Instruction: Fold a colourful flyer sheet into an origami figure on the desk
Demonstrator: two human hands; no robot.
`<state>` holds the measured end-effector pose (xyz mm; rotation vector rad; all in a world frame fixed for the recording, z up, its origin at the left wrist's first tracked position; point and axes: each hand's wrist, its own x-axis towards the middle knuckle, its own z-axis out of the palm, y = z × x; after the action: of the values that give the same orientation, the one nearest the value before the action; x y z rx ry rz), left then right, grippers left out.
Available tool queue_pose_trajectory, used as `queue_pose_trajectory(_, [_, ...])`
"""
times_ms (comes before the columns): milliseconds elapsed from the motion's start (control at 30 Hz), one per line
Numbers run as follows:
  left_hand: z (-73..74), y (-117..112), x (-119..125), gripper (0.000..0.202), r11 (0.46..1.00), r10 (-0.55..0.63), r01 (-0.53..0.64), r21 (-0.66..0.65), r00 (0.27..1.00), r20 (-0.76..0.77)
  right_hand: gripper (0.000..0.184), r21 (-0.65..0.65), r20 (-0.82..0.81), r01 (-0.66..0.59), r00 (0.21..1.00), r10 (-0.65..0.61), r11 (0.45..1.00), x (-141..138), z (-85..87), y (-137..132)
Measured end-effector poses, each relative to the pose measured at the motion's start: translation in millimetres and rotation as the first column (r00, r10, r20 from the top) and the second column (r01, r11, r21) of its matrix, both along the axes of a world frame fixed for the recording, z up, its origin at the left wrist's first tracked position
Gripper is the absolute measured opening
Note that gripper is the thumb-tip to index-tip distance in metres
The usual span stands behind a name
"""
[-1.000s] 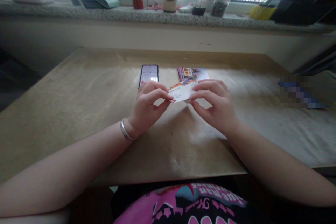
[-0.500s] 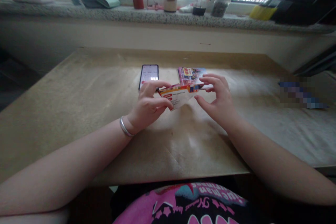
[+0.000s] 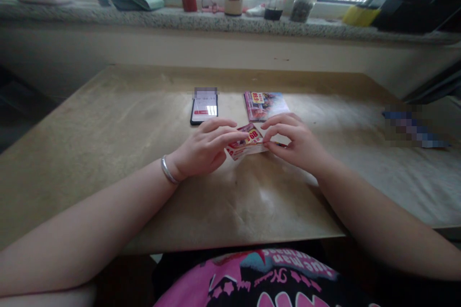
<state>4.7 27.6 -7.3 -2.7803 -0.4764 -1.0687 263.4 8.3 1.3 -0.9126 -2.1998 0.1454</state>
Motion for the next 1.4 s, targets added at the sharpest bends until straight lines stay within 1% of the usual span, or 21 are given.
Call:
queue_pose_trajectory(100, [3.4,-0.2,-4.2,0.049,0.998,-0.011,0.012,0.058,1.0,-0.019,0.005,-0.036,0.05,-0.09,0.994,0.092,0.995,4.3,4.2,0.5])
queue_pose_trajectory(167, [5.9,-0.9,-6.7,0.043,0.996,0.006,0.001,0.091,0.997,-0.073,0.005,-0.086,0.078,-0.162,0.982,0.169,0.983,7.3,6.6,1.0])
queue_pose_trajectory(233, [7.8,-1.2,-7.9,0.031,0.995,0.034,-0.019,0.097,0.988,-0.149,0.004,-0.127,0.108,-0.217,0.967,0.231,0.968,10.4,8.8,1.6])
queue_pose_trajectory(333, [8.2,-0.4,-6.4,0.016,0.992,0.069,-0.039,0.122,0.966,-0.248,0.005,-0.146,0.158,-0.243,0.951,0.265,0.959,15.1,11.6,1.7])
queue_pose_trajectory(467, [4.9,-0.3,-0.4,0.02,0.987,0.124,-0.081,0.141,0.935,-0.333,0.009,-0.175,0.221,-0.257,0.93,0.292,0.95,20.1,12.9,0.1])
queue_pose_trajectory(633, [3.4,-5.5,5.4,0.026,0.991,0.134,-0.127,0.045,0.921,-0.365,0.009,-0.241,0.329,-0.221,0.897,0.294,0.945,19.3,11.2,-3.2])
queue_pose_trajectory(700, [4.4,-8.4,7.2,0.027,0.993,0.115,-0.121,0.007,0.923,-0.367,0.009,-0.245,0.394,-0.188,0.877,0.274,0.951,17.5,10.5,-4.1])
queue_pose_trajectory(767, [5.1,-11.1,9.3,0.026,0.996,0.076,-0.089,-0.017,0.922,-0.378,0.009,-0.246,0.426,-0.171,0.865,0.265,0.954,16.1,9.6,-4.4])
queue_pose_trajectory(867, [4.4,-15.1,12.6,0.025,0.999,0.021,-0.036,-0.028,0.915,-0.403,0.009,-0.258,0.433,-0.164,0.862,0.265,0.952,15.5,7.3,-3.9])
queue_pose_trajectory(1033, [2.3,-21.6,16.4,0.025,0.999,-0.019,-0.003,-0.052,0.908,-0.42,0.016,-0.23,0.478,-0.144,0.845,0.24,0.963,16.2,4.0,-2.5])
queue_pose_trajectory(1167, [1.5,-24.2,17.8,0.026,0.998,-0.055,0.033,-0.056,0.899,-0.435,0.018,-0.245,0.472,-0.133,0.849,0.238,0.96,16.3,3.2,-1.5])
queue_pose_trajectory(1300, [0.1,-24.8,18.5,0.029,0.996,-0.067,0.03,-0.086,0.884,-0.463,0.017,-0.256,0.486,-0.092,0.848,0.21,0.962,15.4,3.5,-1.4])
queue_pose_trajectory(1400, [-0.7,-25.4,18.9,0.028,0.994,-0.069,0.025,-0.102,0.891,-0.448,0.018,-0.26,0.483,-0.086,0.851,0.206,0.962,14.7,4.0,-1.7])
